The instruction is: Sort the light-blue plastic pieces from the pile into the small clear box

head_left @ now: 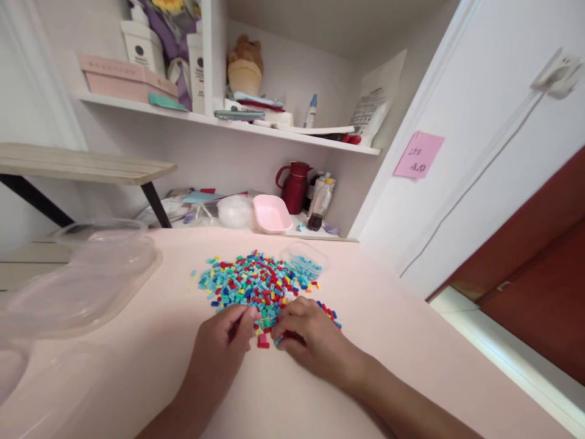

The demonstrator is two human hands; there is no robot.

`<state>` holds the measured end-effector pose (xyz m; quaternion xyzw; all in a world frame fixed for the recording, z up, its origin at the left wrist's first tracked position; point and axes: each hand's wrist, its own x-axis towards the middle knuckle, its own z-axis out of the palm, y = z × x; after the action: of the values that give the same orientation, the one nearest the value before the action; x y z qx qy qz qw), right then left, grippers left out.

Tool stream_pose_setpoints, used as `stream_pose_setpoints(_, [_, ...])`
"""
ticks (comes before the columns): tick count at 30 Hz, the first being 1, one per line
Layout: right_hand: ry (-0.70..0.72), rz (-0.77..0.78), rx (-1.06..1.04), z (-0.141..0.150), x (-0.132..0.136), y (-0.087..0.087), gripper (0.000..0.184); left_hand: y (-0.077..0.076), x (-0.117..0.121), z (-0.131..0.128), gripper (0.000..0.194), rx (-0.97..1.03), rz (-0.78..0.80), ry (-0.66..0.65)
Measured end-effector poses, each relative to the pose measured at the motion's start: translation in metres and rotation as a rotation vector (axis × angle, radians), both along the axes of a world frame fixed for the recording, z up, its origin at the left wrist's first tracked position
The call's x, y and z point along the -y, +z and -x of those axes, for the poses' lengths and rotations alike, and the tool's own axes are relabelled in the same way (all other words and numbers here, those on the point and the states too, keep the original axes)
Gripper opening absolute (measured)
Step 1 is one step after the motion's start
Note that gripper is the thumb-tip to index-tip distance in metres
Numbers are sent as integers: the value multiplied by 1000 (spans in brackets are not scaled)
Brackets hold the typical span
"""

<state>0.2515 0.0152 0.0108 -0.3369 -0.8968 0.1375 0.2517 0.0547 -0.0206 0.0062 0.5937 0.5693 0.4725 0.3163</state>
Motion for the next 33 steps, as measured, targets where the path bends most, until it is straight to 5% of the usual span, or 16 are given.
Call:
stream_pose_setpoints(8, [11, -65, -53, -10, -6, 6, 13, 8, 2, 1, 36, 89, 26, 59])
stream_pose_setpoints(16, [-364, -201, -322, -49, -36, 34, 10, 12, 3, -6, 33, 129, 17, 164])
stream_pose_setpoints(22, [-560, -332, -376, -65, -66, 25, 25, 13, 4, -8, 37, 43, 3, 164])
stream_pose_setpoints(26, [-489, -288, -332, -65, -62, 17, 26, 10, 0, -1, 37, 50, 38, 150])
stream_pose_setpoints(33, [-117, -66, -195, -43, -36, 12, 17, 4, -7, 5, 38, 9, 60, 90])
